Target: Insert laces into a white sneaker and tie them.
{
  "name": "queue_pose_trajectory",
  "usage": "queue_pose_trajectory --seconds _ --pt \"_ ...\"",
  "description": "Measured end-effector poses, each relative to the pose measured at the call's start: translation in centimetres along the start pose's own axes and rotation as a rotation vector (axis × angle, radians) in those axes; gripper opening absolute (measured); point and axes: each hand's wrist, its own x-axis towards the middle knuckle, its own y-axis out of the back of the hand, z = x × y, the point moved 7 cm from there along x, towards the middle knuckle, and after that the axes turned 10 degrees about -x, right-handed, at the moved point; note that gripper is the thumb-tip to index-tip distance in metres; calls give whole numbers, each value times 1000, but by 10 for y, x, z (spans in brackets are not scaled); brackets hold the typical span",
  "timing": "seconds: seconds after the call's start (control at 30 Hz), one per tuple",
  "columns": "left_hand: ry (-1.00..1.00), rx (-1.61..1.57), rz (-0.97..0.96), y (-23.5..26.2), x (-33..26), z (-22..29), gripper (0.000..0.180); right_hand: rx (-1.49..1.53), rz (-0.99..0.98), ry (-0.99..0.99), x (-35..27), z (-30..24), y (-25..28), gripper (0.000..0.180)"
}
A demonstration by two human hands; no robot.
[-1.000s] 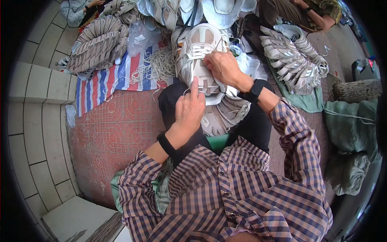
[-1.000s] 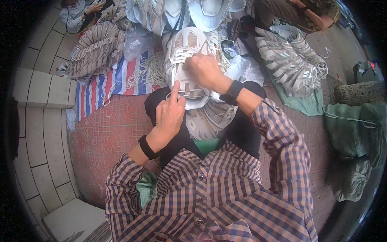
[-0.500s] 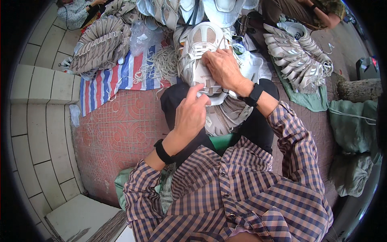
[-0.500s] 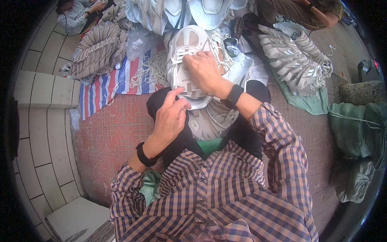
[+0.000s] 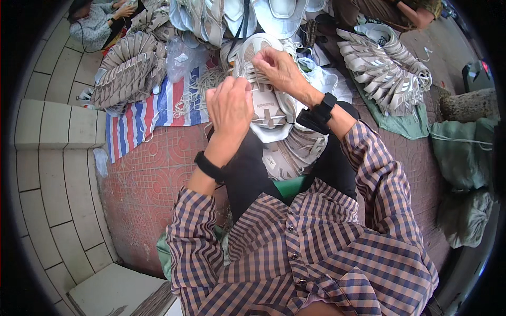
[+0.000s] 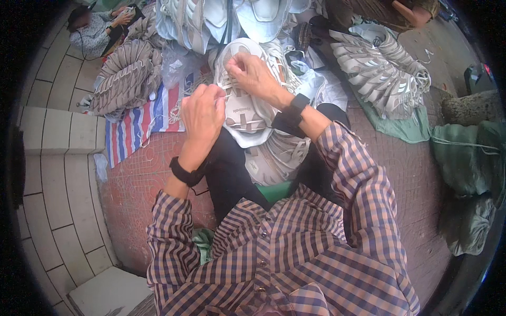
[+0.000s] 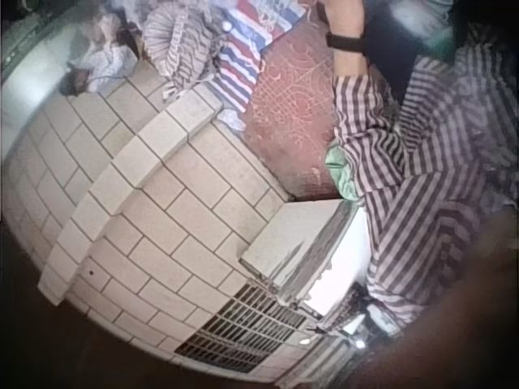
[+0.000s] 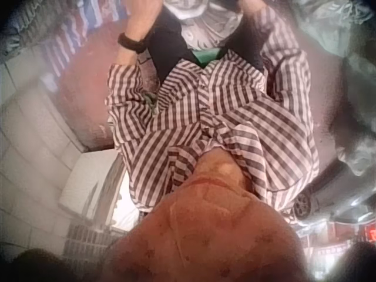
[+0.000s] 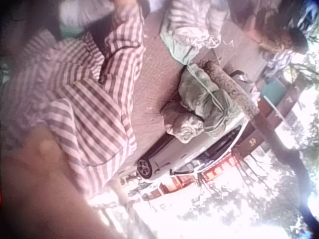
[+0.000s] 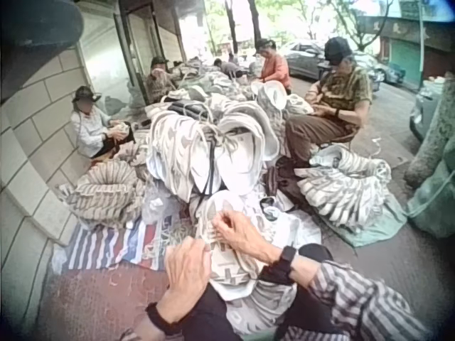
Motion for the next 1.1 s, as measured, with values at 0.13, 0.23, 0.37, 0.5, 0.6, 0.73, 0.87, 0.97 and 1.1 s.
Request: queue_pose_trajectory --seconds 0.13,0.23,0.37,0.5,0.6,0.73,0.87,0.97,1.1 --pt "-177 213 -95 -21 9 5 7 152 41 -69 -7 3 7 25" --pt "-248 305 -146 -33 15 15 8 195 117 -39 -9 7 15 26" --pt "-184 281 -234 -47 15 6 9 203 121 16 -9 -3 16 20" --pt "-156 156 -184 -40 14 1 11 -317 197 326 -33 -21 23 16" --pt "-10 -48 -212 -38 16 -7 19 -813 50 428 -69 -35 3 22" --pt "-92 121 -132 -38 15 3 24 -1160 41 277 -82 -25 -6 20" --pt "0 64 -131 -46 15 -6 26 -866 80 224 -75 -11 -1 23" --pt "-64 18 -111 -41 11 -4 26 -768 93 191 -70 -9 1 21" --pt "51 -21 -108 -44 9 -12 28 -701 93 137 -63 -4 -1 18"
